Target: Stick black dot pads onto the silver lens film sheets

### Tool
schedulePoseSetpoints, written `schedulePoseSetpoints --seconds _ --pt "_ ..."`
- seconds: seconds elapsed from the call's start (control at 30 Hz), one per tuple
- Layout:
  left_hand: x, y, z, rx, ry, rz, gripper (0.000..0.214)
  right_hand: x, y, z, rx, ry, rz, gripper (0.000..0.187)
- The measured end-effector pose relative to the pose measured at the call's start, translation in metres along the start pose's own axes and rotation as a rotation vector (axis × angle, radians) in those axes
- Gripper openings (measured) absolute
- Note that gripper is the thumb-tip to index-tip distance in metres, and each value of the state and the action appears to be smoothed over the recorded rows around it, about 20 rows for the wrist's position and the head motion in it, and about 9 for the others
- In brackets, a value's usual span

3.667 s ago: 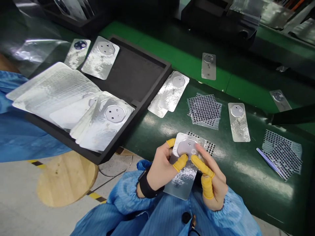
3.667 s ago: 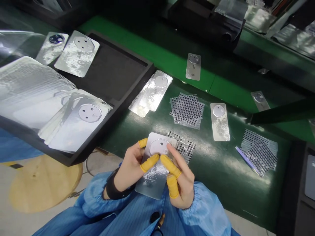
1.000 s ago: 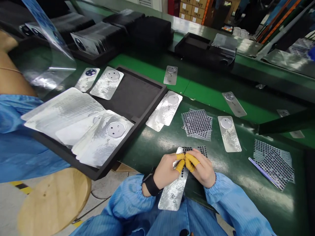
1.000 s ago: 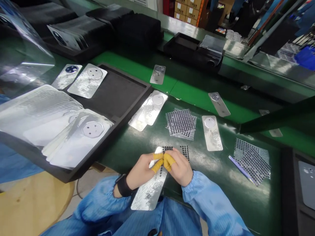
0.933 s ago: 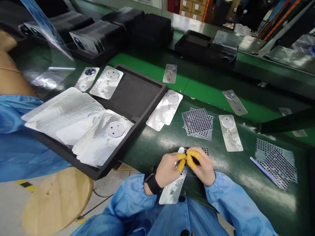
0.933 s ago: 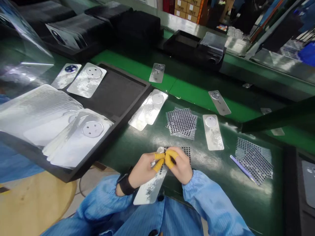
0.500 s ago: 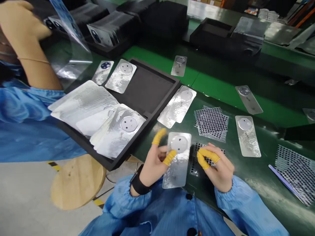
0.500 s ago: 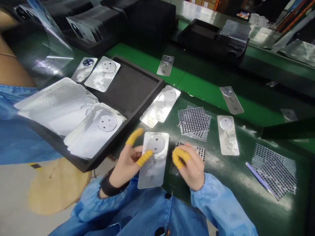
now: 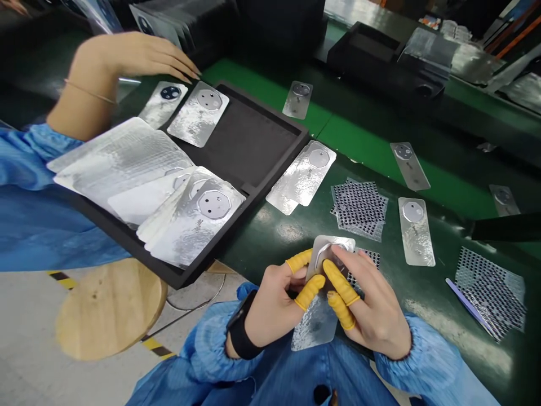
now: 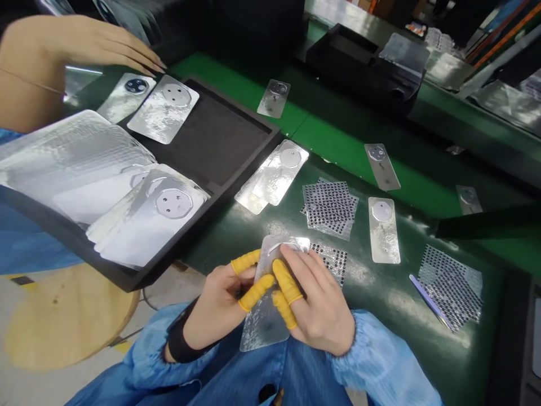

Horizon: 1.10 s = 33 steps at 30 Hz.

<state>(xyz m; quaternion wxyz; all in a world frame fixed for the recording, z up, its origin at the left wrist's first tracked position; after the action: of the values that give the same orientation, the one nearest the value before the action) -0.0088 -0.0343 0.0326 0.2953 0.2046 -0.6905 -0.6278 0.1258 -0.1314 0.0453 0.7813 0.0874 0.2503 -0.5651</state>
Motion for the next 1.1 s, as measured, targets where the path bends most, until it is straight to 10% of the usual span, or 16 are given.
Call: schedulePoseSetpoints --seconds 0.4,1.1 --pt "0.005 -0.010 -0.010 -0.217 0.053 0.055 0.013 0.015 -0.023 -0.018 0.147 -0.020 -0.182 0.026" --pt "-0.006 -0.003 -0.025 0.146 0.137 -0.002 0.030 0.019 -0.017 0.005 -0.062 0.101 -0.170 0.021"
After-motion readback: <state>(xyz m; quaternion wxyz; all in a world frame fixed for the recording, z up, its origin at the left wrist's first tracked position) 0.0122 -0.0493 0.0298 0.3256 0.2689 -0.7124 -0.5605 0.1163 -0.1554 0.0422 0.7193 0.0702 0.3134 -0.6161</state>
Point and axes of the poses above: each hand's wrist, its own x-axis away from the middle knuckle, its own z-axis out of the back of the hand, y = z × x, the point moved 1 cm from there along -x, towards the middle knuckle, and after that the axes turned 5 degrees about z, right-handed, at the moved point
